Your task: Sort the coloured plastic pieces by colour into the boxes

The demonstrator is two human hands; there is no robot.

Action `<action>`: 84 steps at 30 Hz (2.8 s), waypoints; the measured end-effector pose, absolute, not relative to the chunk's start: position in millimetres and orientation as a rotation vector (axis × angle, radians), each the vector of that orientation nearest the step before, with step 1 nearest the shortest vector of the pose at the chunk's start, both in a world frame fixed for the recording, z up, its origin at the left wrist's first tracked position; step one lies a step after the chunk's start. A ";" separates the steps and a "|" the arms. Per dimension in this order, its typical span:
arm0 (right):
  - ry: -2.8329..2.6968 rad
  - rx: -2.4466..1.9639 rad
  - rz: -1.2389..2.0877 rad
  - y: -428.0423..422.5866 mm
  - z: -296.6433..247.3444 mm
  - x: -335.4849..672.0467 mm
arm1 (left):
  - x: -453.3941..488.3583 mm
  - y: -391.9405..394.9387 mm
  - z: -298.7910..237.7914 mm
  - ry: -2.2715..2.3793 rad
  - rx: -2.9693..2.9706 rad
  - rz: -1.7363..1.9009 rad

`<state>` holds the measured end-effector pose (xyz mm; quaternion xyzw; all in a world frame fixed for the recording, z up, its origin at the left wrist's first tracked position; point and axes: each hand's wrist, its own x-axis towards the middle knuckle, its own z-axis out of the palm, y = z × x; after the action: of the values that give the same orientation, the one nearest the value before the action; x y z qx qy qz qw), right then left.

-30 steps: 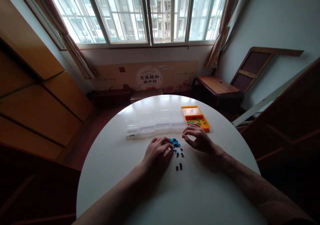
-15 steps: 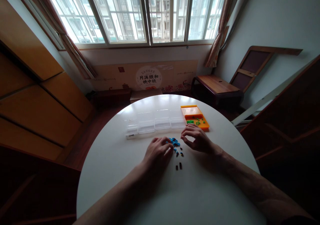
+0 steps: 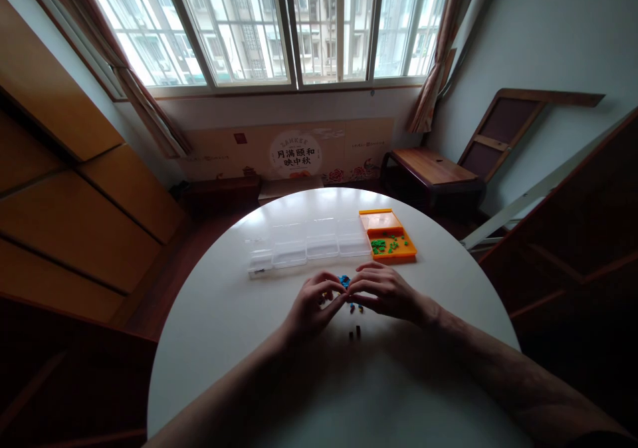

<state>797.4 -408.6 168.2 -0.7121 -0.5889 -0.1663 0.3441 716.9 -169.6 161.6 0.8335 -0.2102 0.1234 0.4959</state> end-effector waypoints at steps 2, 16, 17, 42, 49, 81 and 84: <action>-1.528 -1.847 -0.454 -408.8 166.9 797.3 | 716.9 -170.1 163.3 -0.495 1.975 0.281; -0.848 -2.132 -0.714 -453.5 157.3 845.4 | 726.3 -133.4 171.8 -0.438 2.358 0.475; -0.778 -2.156 -0.738 -458.7 154.2 850.8 | 725.9 -131.4 171.9 -0.447 2.414 0.482; -0.970 -2.094 -0.588 -443.4 154.5 836.9 | 729.7 -117.2 171.2 -0.474 2.587 0.492; -1.236 -2.042 -0.466 -428.4 162.9 821.5 | 729.5 -120.4 173.2 -0.415 2.506 0.492; -1.453 -1.918 -0.589 -383.8 168.3 817.9 | 727.0 -135.2 179.9 -0.376 2.041 0.188; -1.239 -2.023 -0.715 -393.9 163.4 830.9 | 729.4 -128.6 179.1 -0.371 2.150 0.294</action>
<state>830.9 -393.9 163.4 -0.7719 -0.4728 -0.2727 0.3261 729.4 -128.6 179.1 0.8706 -0.1504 0.1189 0.4531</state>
